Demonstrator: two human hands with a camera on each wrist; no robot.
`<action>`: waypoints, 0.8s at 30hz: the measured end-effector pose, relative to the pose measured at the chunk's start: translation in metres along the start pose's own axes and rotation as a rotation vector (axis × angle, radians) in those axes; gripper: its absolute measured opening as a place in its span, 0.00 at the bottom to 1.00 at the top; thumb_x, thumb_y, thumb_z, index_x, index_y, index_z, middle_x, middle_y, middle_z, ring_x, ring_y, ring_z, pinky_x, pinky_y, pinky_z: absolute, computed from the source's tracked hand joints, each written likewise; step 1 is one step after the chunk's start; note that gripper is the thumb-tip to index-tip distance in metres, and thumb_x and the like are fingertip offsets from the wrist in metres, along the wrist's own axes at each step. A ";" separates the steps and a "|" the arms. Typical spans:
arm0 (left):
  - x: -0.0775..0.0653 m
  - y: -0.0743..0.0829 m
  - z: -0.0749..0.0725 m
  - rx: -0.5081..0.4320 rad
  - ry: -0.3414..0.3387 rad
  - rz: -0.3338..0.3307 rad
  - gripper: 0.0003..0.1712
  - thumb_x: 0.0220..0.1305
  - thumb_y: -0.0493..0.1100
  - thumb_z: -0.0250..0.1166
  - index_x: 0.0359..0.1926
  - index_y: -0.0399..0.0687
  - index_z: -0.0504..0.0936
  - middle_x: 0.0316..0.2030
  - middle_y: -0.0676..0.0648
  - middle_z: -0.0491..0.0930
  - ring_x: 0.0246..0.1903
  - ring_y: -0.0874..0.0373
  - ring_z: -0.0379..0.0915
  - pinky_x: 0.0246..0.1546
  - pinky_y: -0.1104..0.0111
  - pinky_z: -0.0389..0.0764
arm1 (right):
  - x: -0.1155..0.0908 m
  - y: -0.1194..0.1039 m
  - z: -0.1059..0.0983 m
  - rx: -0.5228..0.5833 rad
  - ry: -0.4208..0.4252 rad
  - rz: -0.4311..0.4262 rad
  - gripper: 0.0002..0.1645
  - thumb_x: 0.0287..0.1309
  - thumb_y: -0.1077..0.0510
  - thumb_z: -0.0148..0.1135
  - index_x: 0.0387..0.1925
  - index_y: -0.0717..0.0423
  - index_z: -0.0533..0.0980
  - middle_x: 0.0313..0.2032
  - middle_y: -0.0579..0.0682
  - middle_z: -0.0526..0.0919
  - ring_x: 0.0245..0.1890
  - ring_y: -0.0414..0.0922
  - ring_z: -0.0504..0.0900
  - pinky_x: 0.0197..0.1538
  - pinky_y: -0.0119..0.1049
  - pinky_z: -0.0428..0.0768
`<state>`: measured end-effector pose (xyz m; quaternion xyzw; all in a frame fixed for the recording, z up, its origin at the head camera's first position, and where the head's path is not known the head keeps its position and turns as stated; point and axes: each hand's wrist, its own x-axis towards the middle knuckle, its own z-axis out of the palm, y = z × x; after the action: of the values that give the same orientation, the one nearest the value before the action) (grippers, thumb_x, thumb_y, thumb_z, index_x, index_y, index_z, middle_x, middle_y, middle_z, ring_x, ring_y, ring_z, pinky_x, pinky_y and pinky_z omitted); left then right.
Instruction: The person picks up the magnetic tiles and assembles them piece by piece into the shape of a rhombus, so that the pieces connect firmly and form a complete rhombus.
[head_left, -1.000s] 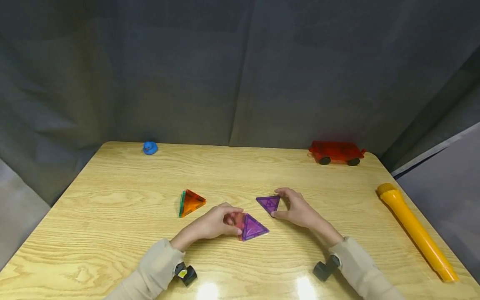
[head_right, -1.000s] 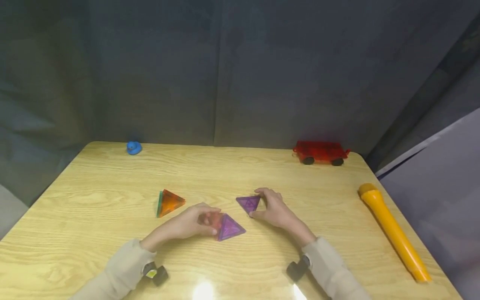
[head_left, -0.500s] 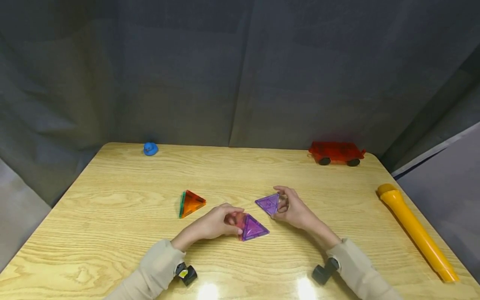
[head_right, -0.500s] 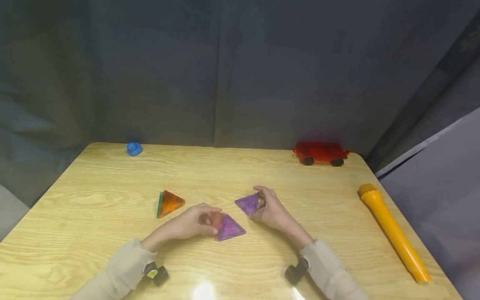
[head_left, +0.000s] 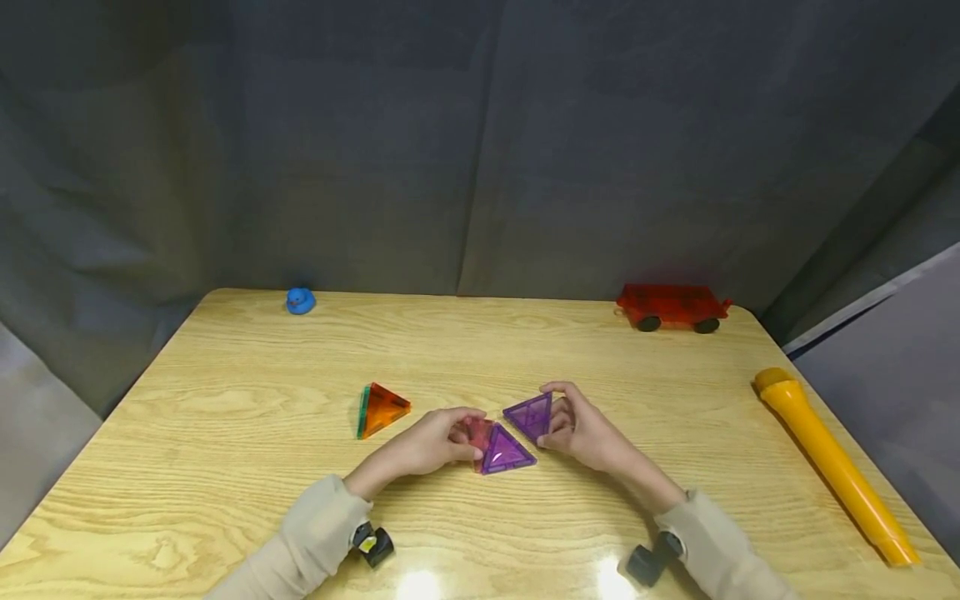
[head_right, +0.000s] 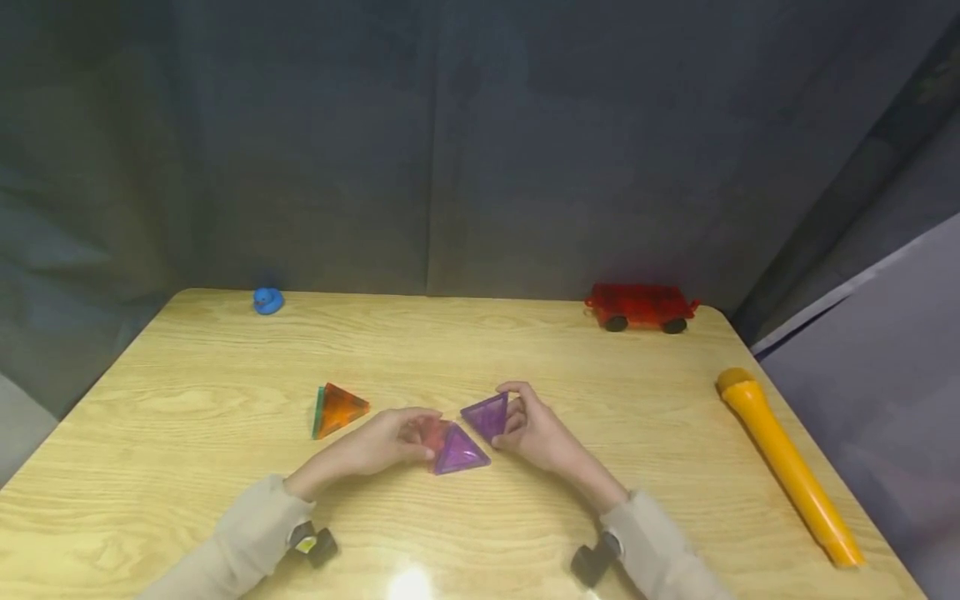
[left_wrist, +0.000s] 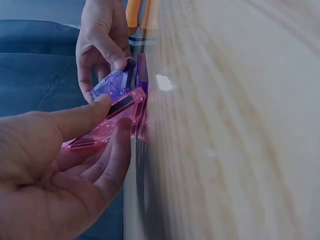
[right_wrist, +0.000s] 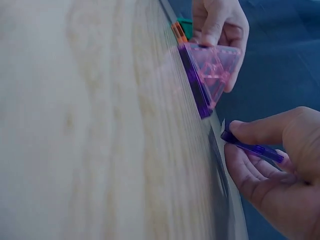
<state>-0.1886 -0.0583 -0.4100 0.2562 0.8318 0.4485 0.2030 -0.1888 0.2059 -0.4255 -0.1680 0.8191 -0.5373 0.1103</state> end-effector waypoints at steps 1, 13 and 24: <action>0.000 0.000 0.000 -0.002 0.000 -0.001 0.31 0.63 0.38 0.64 0.65 0.34 0.66 0.33 0.49 0.79 0.31 0.61 0.72 0.29 0.72 0.71 | -0.001 -0.001 0.001 0.006 -0.008 -0.003 0.44 0.45 0.78 0.64 0.62 0.67 0.54 0.34 0.59 0.72 0.31 0.41 0.74 0.32 0.28 0.77; 0.001 0.003 -0.001 0.006 -0.014 0.012 0.30 0.64 0.36 0.62 0.65 0.33 0.66 0.39 0.44 0.80 0.36 0.58 0.75 0.33 0.69 0.73 | -0.004 -0.007 0.011 -0.023 -0.028 -0.043 0.41 0.47 0.78 0.64 0.61 0.66 0.54 0.37 0.62 0.73 0.31 0.42 0.76 0.33 0.29 0.79; 0.002 0.007 -0.001 0.024 -0.018 0.016 0.31 0.64 0.36 0.62 0.66 0.32 0.64 0.44 0.42 0.80 0.36 0.59 0.75 0.32 0.70 0.73 | -0.003 -0.009 0.017 -0.138 0.003 -0.135 0.38 0.46 0.78 0.64 0.58 0.67 0.59 0.38 0.62 0.76 0.35 0.49 0.81 0.38 0.31 0.82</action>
<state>-0.1888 -0.0545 -0.4035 0.2692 0.8332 0.4378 0.2039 -0.1783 0.1889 -0.4238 -0.2292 0.8412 -0.4860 0.0609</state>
